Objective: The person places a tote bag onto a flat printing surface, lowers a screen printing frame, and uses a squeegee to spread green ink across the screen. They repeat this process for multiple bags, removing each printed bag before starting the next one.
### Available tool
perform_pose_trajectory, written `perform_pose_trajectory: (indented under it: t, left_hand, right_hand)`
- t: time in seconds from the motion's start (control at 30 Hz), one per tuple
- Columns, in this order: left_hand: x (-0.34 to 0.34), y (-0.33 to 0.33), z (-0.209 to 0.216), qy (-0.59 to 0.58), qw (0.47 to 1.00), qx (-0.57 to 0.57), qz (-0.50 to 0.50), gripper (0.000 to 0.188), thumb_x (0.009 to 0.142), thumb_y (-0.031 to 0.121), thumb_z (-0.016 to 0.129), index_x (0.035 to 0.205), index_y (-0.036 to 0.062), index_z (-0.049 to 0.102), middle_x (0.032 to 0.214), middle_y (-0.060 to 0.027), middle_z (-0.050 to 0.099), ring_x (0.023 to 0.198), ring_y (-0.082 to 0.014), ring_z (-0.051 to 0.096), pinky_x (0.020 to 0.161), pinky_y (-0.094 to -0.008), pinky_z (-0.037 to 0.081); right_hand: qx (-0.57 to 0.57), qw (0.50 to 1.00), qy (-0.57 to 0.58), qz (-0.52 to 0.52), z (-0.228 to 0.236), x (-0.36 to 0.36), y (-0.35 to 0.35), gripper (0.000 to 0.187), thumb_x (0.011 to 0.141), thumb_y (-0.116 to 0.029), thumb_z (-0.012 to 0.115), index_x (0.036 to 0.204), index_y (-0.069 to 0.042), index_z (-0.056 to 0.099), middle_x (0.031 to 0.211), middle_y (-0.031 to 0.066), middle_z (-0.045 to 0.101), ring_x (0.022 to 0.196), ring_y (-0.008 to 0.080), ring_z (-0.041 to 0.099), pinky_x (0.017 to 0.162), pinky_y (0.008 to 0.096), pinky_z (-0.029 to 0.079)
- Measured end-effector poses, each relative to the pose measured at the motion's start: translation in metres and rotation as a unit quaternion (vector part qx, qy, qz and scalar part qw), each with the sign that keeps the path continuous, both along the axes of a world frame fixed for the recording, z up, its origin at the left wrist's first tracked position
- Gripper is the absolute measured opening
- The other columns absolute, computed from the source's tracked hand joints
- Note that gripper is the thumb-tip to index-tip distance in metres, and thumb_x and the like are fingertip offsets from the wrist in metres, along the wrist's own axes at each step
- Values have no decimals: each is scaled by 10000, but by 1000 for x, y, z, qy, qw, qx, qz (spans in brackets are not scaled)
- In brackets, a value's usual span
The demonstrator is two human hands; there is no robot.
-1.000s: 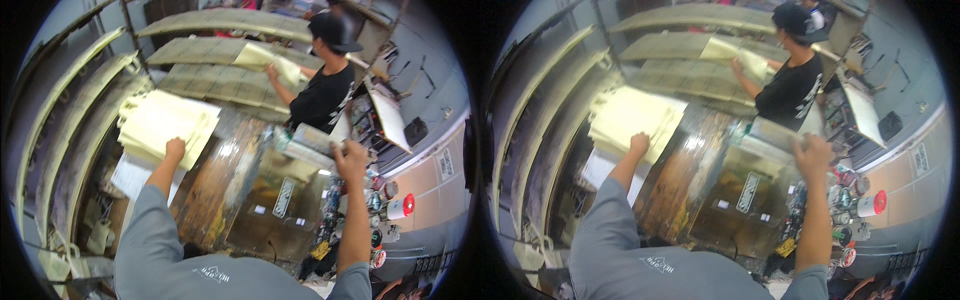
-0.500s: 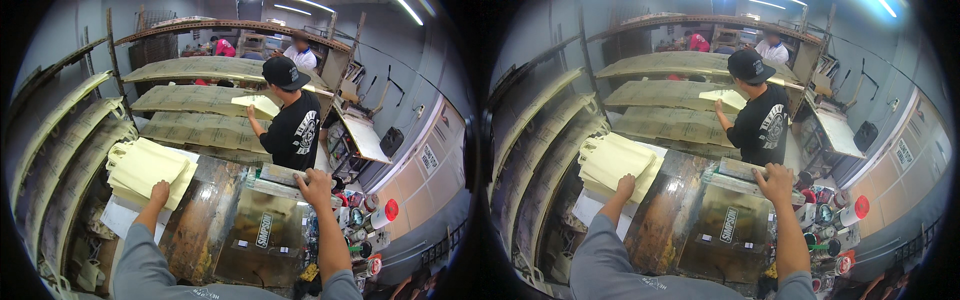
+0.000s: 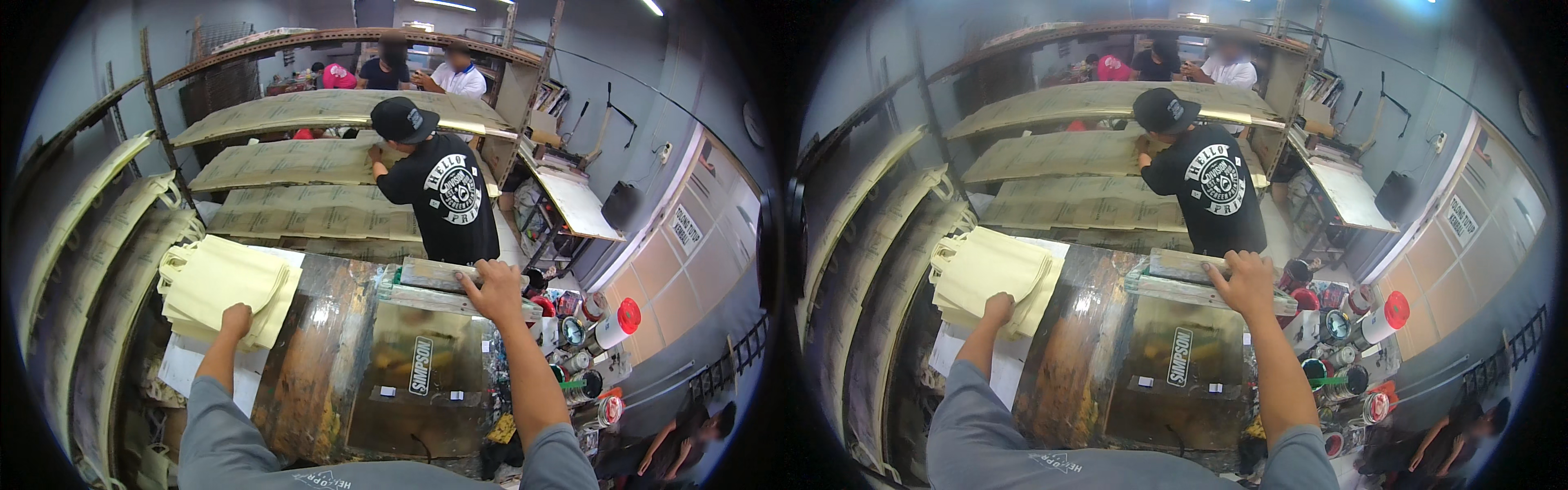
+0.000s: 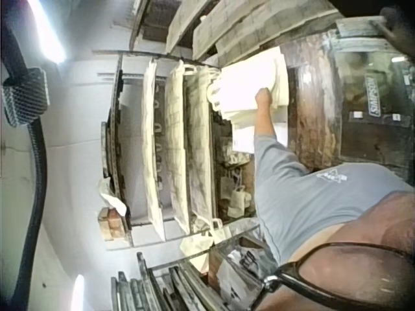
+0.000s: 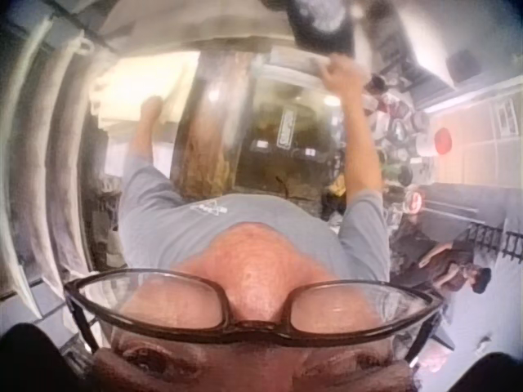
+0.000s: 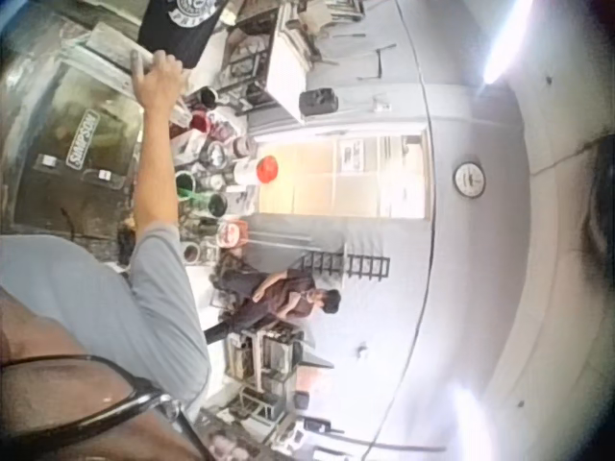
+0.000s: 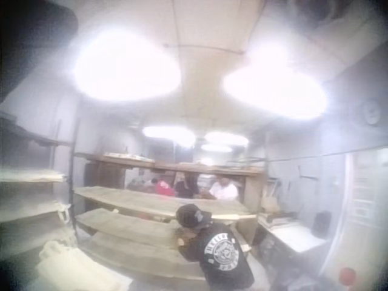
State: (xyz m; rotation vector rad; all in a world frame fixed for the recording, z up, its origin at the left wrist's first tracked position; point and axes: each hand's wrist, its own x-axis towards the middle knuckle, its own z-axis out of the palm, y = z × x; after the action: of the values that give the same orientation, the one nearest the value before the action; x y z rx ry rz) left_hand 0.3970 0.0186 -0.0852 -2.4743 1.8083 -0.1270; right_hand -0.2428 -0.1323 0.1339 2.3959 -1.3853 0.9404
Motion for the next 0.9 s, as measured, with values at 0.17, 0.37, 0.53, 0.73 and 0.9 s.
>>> perform_pose_trajectory:
  t: [0.17,0.37,0.53,0.73,0.9]
  left_hand:
    - [1,6,-20,81,992,-66,68,174,865,239,773,904,77,824,903,-178,775,837,-360,752,793,-445,612]
    - [27,7,-8,281,954,-14,102,294,729,316,933,879,78,849,769,-125,785,645,-213,739,656,-351,600]
    - [29,9,4,395,914,-11,89,279,752,229,949,889,19,828,774,-82,786,648,-133,712,623,-298,577]
    - [36,20,-3,369,926,-24,74,318,721,246,950,923,32,827,818,-89,796,710,-161,735,691,-319,599]
    - [24,15,-6,321,945,-38,37,271,762,230,893,922,23,819,837,-119,794,742,-186,740,730,-331,604]
  right_hand:
    - [-9,1000,-5,4,-3,2,-4,475,933,-541,697,821,-82,640,798,107,622,835,328,612,813,479,395]
    - [46,999,7,-8,3,6,0,470,936,-532,693,926,-63,704,862,125,669,892,343,631,859,489,398]
    - [50,999,10,-16,2,4,5,468,942,-512,691,935,-45,717,866,142,675,919,351,628,867,507,394]
    - [32,999,12,-10,2,7,1,439,923,-487,719,894,-49,706,817,149,643,869,363,610,826,484,394]
    - [26,1000,7,-10,3,7,0,432,923,-479,729,908,-47,710,824,135,645,859,346,605,827,469,396]
